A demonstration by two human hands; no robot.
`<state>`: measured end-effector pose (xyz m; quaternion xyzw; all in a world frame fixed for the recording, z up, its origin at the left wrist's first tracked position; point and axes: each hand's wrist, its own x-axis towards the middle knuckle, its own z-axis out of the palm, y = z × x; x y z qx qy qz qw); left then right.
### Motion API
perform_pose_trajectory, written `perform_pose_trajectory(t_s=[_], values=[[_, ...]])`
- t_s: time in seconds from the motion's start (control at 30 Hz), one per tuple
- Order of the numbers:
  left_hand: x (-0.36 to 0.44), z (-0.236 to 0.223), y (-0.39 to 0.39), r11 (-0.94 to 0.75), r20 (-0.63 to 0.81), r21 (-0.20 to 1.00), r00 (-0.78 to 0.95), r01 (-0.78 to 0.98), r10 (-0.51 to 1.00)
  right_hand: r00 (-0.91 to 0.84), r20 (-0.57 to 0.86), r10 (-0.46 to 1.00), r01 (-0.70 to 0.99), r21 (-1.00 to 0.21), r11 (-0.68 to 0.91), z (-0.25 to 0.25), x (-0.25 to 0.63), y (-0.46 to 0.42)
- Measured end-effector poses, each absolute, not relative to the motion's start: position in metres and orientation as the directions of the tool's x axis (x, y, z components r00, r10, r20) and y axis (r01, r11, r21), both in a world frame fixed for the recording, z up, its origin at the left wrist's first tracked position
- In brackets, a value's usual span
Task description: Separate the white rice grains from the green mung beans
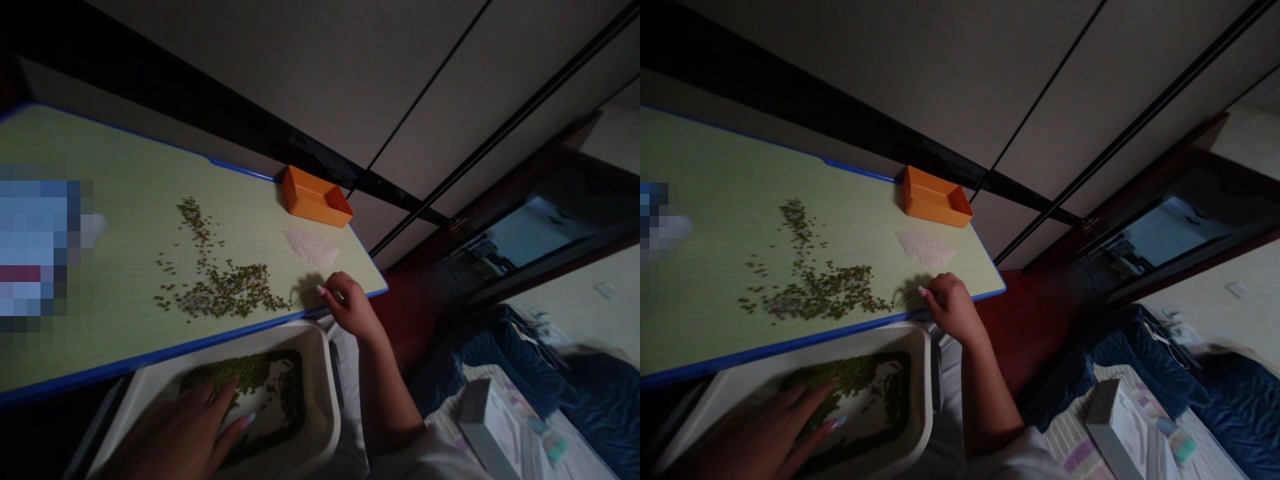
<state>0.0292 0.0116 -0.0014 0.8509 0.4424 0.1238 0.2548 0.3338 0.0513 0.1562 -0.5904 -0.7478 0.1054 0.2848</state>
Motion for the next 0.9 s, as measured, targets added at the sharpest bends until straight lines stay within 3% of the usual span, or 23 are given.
perform_pose_trajectory(t_s=[0.3,0.6,0.77,0.9], values=[[0.026,0.0,0.014,-0.494,0.004,0.553,0.59,0.671,0.807,-0.127,0.307,0.943,0.823,-0.498,0.273,0.153,0.331,0.056],[0.029,0.023,0.018,-0.502,-0.157,0.468,0.628,0.727,0.762,-0.115,0.311,0.944,0.825,-0.499,0.265,0.153,0.334,0.054],[0.027,0.011,0.017,-0.514,-0.056,0.504,0.619,0.695,0.783,-0.147,0.303,0.942,0.821,-0.494,0.287,0.155,0.332,0.051],[0.027,0.012,0.016,-0.518,-0.059,0.507,0.627,0.689,0.777,-0.138,0.291,0.947,0.83,-0.487,0.271,0.156,0.33,0.052]])
